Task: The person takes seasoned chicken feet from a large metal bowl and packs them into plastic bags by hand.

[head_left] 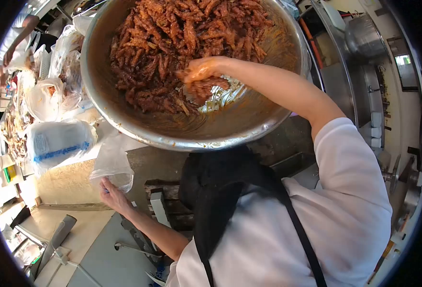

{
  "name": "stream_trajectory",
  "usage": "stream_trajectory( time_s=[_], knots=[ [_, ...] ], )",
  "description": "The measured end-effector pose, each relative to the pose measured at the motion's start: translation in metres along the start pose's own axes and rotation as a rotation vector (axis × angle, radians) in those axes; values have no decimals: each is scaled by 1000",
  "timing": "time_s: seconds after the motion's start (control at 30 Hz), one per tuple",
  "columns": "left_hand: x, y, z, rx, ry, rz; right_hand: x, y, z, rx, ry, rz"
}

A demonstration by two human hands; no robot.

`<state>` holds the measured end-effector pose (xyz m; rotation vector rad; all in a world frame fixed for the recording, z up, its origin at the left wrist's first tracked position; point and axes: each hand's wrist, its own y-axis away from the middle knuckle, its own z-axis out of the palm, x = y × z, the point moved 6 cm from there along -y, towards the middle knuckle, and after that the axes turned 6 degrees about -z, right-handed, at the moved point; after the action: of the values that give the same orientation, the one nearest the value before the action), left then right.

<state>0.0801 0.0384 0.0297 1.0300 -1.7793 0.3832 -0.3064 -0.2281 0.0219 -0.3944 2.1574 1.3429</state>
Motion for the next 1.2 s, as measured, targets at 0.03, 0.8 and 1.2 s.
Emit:
stream_trajectory(
  time_s=[0.03,0.8,1.2],
  knots=[
    [0,2,1,-10,-9,-5,18,2,1,10,-52,44],
    [75,24,6,332,-193,370,90,32,81,-60,691,-206],
    [41,9,47,-52,-126,172,-39,56,99,-126,-245,-204]
  ],
)
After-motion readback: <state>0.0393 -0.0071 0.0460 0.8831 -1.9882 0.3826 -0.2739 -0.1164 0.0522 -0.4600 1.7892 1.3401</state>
